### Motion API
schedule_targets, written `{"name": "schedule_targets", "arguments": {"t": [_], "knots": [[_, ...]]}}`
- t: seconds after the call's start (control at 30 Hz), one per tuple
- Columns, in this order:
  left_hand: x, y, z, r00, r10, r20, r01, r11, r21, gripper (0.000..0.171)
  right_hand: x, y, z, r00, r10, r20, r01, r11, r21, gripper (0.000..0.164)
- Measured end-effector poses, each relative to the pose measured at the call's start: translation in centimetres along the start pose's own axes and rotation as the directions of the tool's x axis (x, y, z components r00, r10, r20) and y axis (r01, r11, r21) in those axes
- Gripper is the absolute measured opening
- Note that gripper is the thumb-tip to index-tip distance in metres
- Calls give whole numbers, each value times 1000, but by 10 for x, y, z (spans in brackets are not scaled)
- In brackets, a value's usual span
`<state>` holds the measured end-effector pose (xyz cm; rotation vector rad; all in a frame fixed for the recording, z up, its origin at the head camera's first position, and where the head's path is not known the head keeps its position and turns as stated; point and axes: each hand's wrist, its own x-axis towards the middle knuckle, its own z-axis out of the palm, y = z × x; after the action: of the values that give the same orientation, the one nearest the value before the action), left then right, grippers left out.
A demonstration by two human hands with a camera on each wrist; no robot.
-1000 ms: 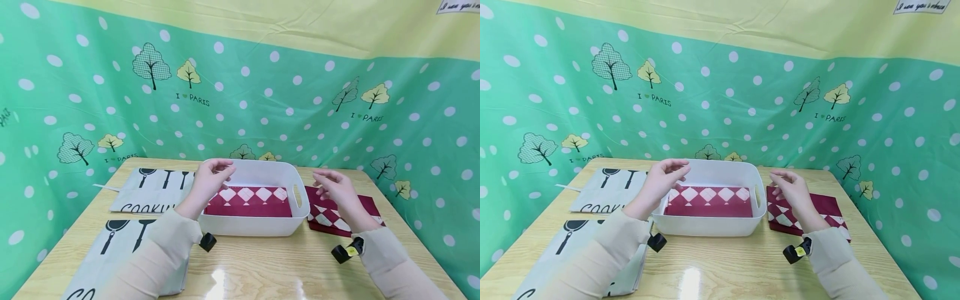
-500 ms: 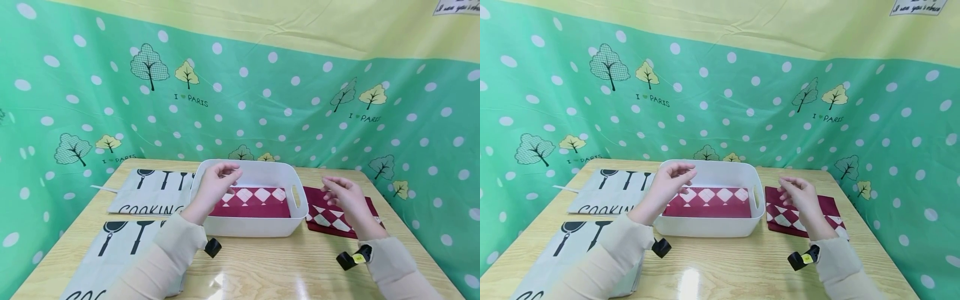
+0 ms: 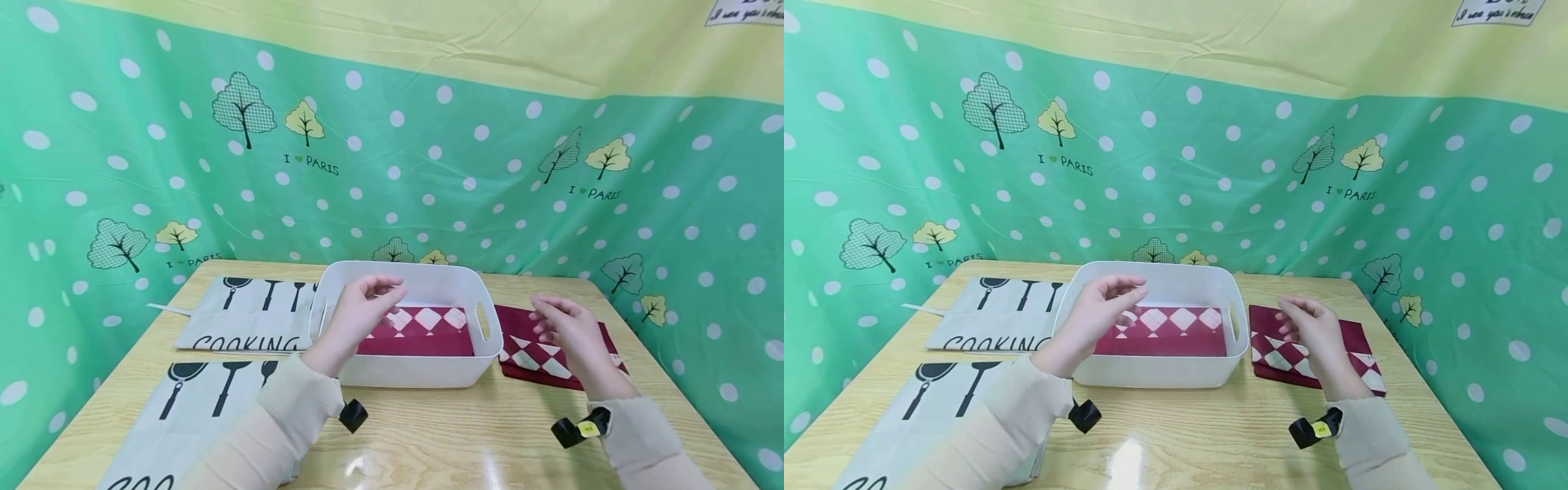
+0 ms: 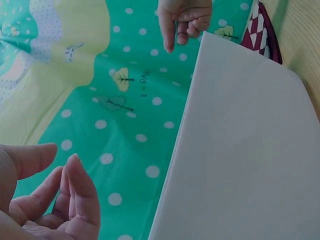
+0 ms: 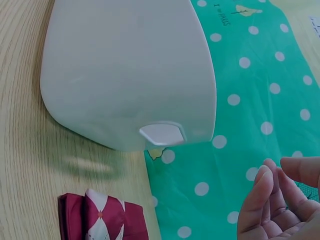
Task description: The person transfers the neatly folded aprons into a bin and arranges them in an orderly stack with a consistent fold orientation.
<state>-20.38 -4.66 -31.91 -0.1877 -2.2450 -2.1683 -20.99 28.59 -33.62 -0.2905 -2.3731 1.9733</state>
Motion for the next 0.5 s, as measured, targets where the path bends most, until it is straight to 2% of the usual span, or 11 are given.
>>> {"name": "schedule_targets", "arguments": {"t": [0.1,0.5], "knots": [[0,-1,1,1000,-5,11,5,1000,-14,30,0,1,-2,1000,10,3,-10,1000,15,8],[-4,-6,8,998,-43,38,45,997,-64,29,0,7,-10,1000,31,2,-31,998,48,6]]}}
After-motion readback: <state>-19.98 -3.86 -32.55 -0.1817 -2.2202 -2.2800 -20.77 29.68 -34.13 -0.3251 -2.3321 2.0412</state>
